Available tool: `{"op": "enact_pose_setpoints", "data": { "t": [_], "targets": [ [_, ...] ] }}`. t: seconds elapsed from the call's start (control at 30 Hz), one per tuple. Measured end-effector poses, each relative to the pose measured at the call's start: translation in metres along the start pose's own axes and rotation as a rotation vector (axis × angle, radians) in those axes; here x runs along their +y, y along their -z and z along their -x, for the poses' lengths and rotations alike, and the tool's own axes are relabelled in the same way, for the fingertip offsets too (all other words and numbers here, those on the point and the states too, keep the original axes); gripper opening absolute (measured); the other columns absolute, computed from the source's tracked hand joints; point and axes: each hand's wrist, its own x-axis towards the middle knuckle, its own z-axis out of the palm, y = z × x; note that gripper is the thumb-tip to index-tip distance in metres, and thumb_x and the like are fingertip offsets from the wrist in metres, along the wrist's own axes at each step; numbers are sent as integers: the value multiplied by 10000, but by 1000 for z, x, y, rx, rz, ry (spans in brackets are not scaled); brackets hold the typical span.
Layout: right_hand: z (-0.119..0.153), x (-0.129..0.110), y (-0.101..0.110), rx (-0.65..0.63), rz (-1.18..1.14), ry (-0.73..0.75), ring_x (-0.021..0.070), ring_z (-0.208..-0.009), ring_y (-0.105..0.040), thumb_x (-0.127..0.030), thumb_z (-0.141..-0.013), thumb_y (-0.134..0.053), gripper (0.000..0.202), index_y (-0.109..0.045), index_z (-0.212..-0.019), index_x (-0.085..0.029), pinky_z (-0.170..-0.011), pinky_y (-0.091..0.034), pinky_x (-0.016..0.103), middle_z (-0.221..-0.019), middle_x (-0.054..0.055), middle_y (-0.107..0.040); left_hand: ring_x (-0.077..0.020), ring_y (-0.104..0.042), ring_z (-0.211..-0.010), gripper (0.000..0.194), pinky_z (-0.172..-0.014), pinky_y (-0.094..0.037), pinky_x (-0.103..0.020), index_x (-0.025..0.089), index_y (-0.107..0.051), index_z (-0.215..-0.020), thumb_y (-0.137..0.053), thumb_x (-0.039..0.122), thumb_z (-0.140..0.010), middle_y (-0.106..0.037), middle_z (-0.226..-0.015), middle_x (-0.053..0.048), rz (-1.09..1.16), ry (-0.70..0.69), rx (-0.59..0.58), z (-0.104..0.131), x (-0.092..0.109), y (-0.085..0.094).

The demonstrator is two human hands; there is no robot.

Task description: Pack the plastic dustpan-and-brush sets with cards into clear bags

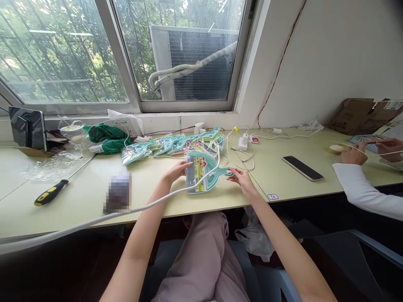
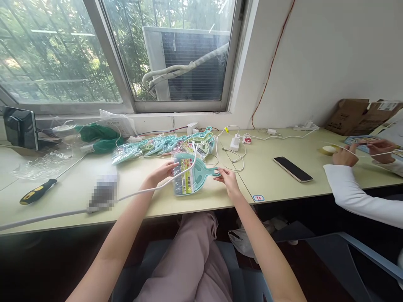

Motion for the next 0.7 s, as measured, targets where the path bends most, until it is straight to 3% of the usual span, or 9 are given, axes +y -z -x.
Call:
{"op": "enact_pose_setpoints", "data": {
  "t": [0.13,0.27,0.37,0.57,0.7],
  "targets": [
    [-5,-2,4,166,-73,47,113,-495,-624,-407,-700,-755,284,-695,-796,-147,-530,-539,222,-628,16,-670,-139,-648,-640,400,-623,-549,-272,140,-620,-993,-697,461,-766,-665,-876,-78,-38,42,-97,4,4,-2],
    [-10,-16,6,236,-71,130,98,-437,-563,-440,-648,-775,307,-680,-721,-157,-428,-463,207,-538,-12,-605,-191,-689,-748,464,-696,-565,-303,173,-598,-1107,-674,491,-777,-666,-984,-109,-118,15,-44,7,10,-4],
    [-9,-41,1,257,-9,273,86,-415,-532,-478,-631,-772,338,-669,-685,-161,-406,-431,215,-582,2,-626,-207,-693,-826,504,-737,-561,-307,184,-575,-1162,-697,467,-763,-660,-1075,-130,-158,-25,-59,9,11,-10],
    [9,-111,-31,223,238,513,70,-373,-479,-528,-662,-730,371,-706,-715,-161,-358,-363,212,-603,10,-635,-237,-692,-863,528,-761,-548,-336,169,-583,-1182,-721,425,-742,-680,-1011,-137,-181,-17,-290,10,5,-28],
    [21,-129,-53,173,388,597,71,-375,-467,-513,-686,-715,359,-736,-757,-161,-356,-358,209,-591,14,-644,-244,-668,-909,460,-778,-524,-322,183,-654,-1110,-747,382,-705,-690,-1004,-112,-222,-71,-416,8,3,-33]
  ]
}}
